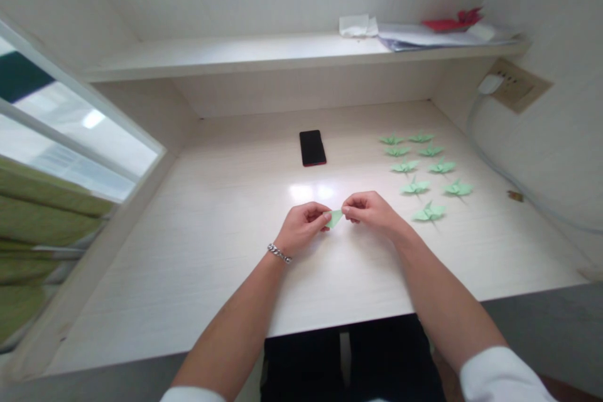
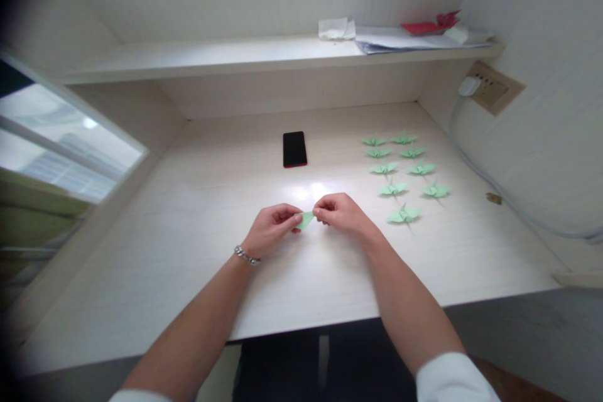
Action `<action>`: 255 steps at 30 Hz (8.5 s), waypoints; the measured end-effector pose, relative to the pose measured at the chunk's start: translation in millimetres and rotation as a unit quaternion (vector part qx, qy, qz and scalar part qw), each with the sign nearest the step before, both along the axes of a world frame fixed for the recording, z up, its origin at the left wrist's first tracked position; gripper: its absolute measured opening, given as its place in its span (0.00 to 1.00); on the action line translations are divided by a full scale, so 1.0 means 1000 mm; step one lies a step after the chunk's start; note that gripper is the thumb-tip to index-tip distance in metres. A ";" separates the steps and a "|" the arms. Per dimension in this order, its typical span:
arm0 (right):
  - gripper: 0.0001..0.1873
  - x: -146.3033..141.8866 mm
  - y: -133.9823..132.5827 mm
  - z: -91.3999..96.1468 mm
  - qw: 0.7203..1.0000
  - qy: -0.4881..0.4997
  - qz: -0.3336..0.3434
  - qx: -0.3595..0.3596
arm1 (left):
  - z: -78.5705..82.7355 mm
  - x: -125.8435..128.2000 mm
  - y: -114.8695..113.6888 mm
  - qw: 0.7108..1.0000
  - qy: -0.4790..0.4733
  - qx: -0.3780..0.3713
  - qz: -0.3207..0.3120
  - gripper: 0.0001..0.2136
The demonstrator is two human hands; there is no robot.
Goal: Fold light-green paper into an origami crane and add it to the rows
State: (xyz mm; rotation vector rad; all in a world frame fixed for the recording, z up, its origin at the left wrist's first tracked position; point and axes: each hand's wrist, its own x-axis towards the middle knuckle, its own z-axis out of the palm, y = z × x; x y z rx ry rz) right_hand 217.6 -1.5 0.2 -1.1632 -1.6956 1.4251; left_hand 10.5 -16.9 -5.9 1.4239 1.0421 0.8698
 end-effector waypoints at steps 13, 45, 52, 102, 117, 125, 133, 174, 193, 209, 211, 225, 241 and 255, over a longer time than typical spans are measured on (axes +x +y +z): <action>0.18 -0.020 0.002 -0.012 0.994 0.036 -0.099 0.029 | -0.008 0.002 0.000 0.997 -0.047 0.006 0.057 0.16; 0.15 -0.044 -0.013 -0.014 0.967 0.014 -0.191 0.166 | -0.014 0.017 0.002 0.959 -0.173 -0.073 0.213 0.16; 0.16 -0.045 -0.011 -0.014 0.969 -0.016 -0.161 0.188 | -0.016 0.017 0.001 0.959 -0.191 -0.073 0.197 0.15; 0.17 -0.032 -0.008 -0.003 0.956 0.220 -0.088 -0.171 | -0.007 0.014 0.001 0.960 -0.230 -0.071 0.141 0.12; 0.15 -0.031 -0.009 -0.001 0.947 0.240 -0.058 -0.206 | -0.006 0.013 -0.001 0.962 -0.230 -0.074 0.125 0.11; 0.15 -0.033 -0.010 -0.003 0.961 0.209 -0.053 -0.174 | -0.004 0.013 -0.001 0.965 -0.224 -0.069 0.121 0.11; 0.11 -0.040 -0.013 -0.009 0.980 -0.013 -0.145 0.134 | -0.005 0.010 0.000 0.970 -0.211 -0.063 0.101 0.12; 0.10 -0.039 -0.014 -0.009 0.946 -0.038 -0.154 0.284 | -0.013 0.015 0.001 0.978 -0.143 0.072 0.132 0.24; 0.10 -0.053 -0.017 -0.014 0.969 0.016 -0.164 0.182 | -0.015 0.017 0.000 0.967 -0.067 0.131 0.207 0.20; 0.21 -0.056 -0.009 -0.027 0.977 0.128 -0.166 0.031 | -0.021 0.016 0.004 0.968 -0.040 0.156 0.193 0.18; 0.18 -0.056 -0.010 -0.026 0.976 0.132 -0.170 0.033 | -0.023 0.016 0.005 0.974 -0.041 0.131 0.180 0.18; 0.11 -0.043 -0.017 -0.011 0.901 -0.217 -0.158 0.340 | -0.023 0.010 0.007 0.981 0.005 0.101 0.167 0.21; 0.13 -0.050 -0.016 -0.015 0.916 -0.169 -0.184 0.313 | -0.019 0.011 0.009 0.980 -0.074 0.049 0.180 0.23; 0.11 -0.051 -0.009 -0.018 0.970 0.020 -0.184 0.156 | -0.024 0.010 0.014 0.973 -0.027 0.058 0.223 0.13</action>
